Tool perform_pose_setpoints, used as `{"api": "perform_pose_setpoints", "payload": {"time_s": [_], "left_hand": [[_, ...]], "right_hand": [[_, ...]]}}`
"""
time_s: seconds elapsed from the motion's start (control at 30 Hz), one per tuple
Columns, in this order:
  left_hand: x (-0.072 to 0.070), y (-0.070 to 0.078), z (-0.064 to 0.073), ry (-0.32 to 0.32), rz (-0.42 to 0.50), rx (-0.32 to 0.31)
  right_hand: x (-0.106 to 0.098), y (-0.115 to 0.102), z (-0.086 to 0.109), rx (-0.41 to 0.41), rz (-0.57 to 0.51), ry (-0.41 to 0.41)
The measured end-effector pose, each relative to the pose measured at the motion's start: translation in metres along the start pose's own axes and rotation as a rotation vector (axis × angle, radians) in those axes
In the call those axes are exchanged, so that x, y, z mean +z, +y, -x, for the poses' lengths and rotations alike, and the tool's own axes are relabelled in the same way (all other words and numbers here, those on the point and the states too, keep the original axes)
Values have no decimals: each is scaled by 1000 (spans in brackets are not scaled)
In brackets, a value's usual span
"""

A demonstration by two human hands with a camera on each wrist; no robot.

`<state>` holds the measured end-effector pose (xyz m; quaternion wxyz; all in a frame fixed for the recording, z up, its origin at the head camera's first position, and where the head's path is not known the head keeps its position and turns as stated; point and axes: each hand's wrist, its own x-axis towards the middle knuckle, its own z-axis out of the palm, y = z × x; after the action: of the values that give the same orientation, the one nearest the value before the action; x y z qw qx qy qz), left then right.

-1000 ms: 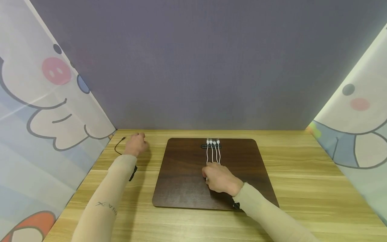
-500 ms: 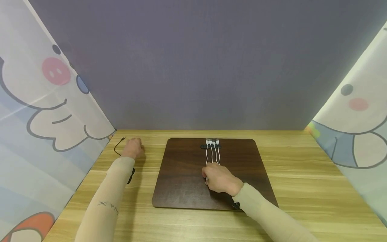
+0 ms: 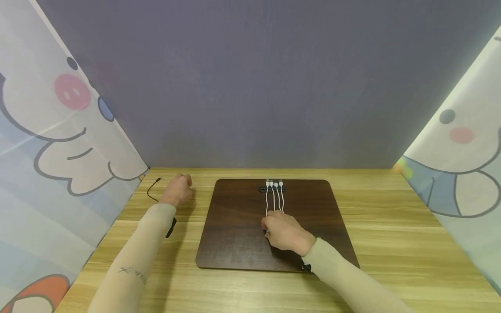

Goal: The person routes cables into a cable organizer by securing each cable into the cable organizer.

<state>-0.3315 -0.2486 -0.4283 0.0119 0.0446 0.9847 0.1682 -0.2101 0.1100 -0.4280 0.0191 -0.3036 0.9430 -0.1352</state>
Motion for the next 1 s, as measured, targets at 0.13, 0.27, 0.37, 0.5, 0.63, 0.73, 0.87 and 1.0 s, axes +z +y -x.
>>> {"api": "perform_pose_setpoints", "payload": {"time_s": [0.13, 0.27, 0.37, 0.5, 0.63, 0.73, 0.87, 1.0], "left_hand": [[-1, 8, 0, -3, -6, 25], [-2, 17, 1, 5, 8, 35], [-3, 24, 2, 14, 25, 58], [-4, 33, 3, 27, 25, 104], [-4, 43, 2, 36, 29, 146], [-4, 51, 1, 39, 40, 178], [-7, 61, 2, 41, 50, 213], [-9, 68, 6, 44, 49, 266]], "right_hand": [[0, 0, 1, -12, 18, 17], [0, 1, 2, -24, 26, 30], [0, 1, 4, -32, 23, 35], [-2, 1, 4, -38, 19, 52], [-4, 1, 4, -39, 11, 75], [-5, 1, 3, -33, -2, 84], [-5, 1, 1, -26, -33, 91], [-7, 0, -2, -4, -88, 92]]}}
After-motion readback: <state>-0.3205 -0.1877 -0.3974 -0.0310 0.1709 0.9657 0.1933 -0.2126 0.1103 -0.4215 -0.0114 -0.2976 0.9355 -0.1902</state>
